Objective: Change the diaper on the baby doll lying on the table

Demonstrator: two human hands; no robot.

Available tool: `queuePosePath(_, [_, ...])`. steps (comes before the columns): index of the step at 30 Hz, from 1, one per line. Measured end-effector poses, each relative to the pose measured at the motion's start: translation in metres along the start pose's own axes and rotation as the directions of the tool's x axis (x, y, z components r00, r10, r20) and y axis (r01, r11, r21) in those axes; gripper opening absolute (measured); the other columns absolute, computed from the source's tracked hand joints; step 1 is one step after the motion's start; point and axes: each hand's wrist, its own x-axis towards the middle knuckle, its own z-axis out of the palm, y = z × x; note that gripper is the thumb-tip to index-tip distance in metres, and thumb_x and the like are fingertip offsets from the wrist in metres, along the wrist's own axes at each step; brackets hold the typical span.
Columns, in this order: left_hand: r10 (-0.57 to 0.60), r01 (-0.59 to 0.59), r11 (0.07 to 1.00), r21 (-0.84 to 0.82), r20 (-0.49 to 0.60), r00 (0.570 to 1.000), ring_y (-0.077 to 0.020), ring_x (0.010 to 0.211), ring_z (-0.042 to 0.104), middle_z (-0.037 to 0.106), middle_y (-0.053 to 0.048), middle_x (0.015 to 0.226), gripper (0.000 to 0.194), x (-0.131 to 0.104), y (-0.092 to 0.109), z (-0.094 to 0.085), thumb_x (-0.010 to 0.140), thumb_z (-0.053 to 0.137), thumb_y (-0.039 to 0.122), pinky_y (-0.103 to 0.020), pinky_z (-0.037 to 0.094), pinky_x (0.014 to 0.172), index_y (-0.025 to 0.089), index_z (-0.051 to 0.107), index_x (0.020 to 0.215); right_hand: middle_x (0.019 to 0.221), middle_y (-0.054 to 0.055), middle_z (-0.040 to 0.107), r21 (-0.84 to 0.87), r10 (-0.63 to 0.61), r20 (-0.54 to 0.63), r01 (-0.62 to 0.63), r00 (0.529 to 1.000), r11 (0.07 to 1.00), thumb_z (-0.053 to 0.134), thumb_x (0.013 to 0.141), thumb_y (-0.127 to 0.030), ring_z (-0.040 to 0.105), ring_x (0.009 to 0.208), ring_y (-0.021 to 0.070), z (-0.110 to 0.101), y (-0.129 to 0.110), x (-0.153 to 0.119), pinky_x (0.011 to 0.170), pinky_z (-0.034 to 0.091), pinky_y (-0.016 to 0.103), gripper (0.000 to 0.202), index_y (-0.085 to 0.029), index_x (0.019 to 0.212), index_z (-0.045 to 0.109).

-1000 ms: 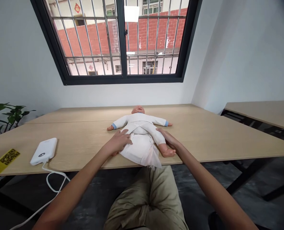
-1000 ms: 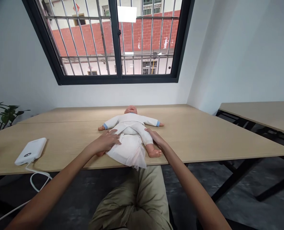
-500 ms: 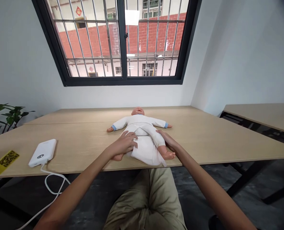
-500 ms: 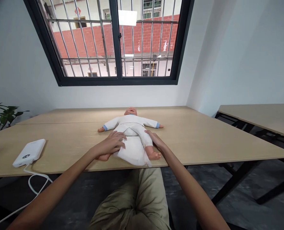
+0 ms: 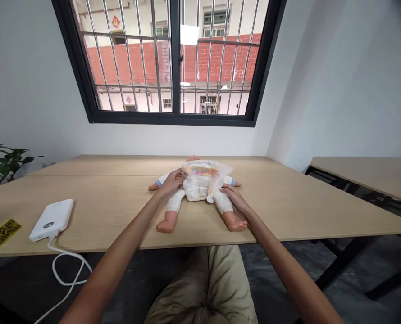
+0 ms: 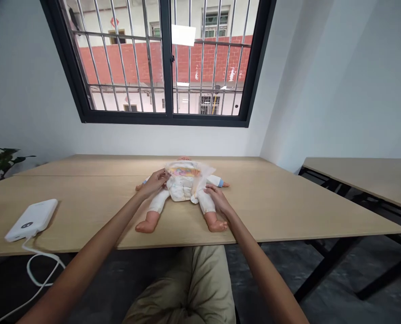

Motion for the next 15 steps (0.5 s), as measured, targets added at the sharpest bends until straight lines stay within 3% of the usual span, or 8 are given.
queuePosePath(3, [0.187,-0.189,0.972,0.137,0.026,0.982,-0.0208,0.092,0.059,0.068,-0.005,0.096,0.03,0.01,-0.004,0.005,0.084,0.059,0.039,-0.026,0.046,0.082,0.014,0.067,0.099,0.108,0.006,0.066,-0.162,-0.071,0.066,0.081,0.995,0.983,0.066,0.07,-0.038,0.058,0.101,0.0264,0.007,-0.021,0.006,0.09,0.047,0.037,0.034,-0.019,0.098,0.063])
queuePosePath(5, [0.202,-0.206,0.973,0.101,0.052,0.978,-0.0215,0.094,0.06,0.068,-0.006,0.1,0.035,0.018,-0.011,0.006,0.084,0.058,0.041,-0.026,0.045,0.081,0.013,0.065,0.105,0.11,0.007,0.066,-0.27,-0.095,0.127,0.126,0.987,0.955,0.07,0.07,-0.04,0.058,0.103,0.028,0.015,-0.034,0.012,0.093,0.046,0.039,0.037,-0.019,0.1,0.064])
queuePosePath(8, [0.125,-0.124,0.992,-0.02,0.024,0.992,-0.0208,0.088,0.061,0.069,-0.007,0.092,0.039,0.027,-0.027,0.005,0.08,0.063,0.042,-0.027,0.046,0.077,0.012,0.064,0.105,0.113,0.007,0.066,-0.3,-0.15,0.203,0.207,0.968,0.931,0.068,0.075,-0.047,0.059,0.104,0.0291,0.028,-0.043,0.025,0.094,0.046,0.041,0.041,-0.02,0.105,0.064])
queuePosePath(10, [0.046,-0.051,0.994,-0.097,-0.05,0.998,-0.0195,0.081,0.061,0.069,-0.005,0.083,0.034,0.031,-0.04,0.003,0.075,0.068,0.039,-0.027,0.046,0.073,0.013,0.064,0.096,0.106,0.009,0.068,-0.313,-0.148,0.188,0.202,0.971,0.928,0.065,0.077,-0.051,0.062,0.098,0.0295,0.035,-0.043,0.035,0.089,0.049,0.042,0.039,-0.019,0.1,0.065])
queuePosePath(15, [-0.26,0.219,0.93,-0.294,-0.11,0.959,-0.0153,0.06,0.055,0.058,0.001,0.056,0.016,0.036,-0.066,-0.008,0.067,0.072,0.024,-0.028,0.045,0.064,0.016,0.058,0.068,0.104,0.01,0.069,-0.22,-0.019,0.068,0.034,0.997,0.975,0.075,0.07,-0.042,0.063,0.098,0.0289,0.046,-0.03,0.059,0.09,0.05,0.038,0.038,-0.018,0.098,0.065])
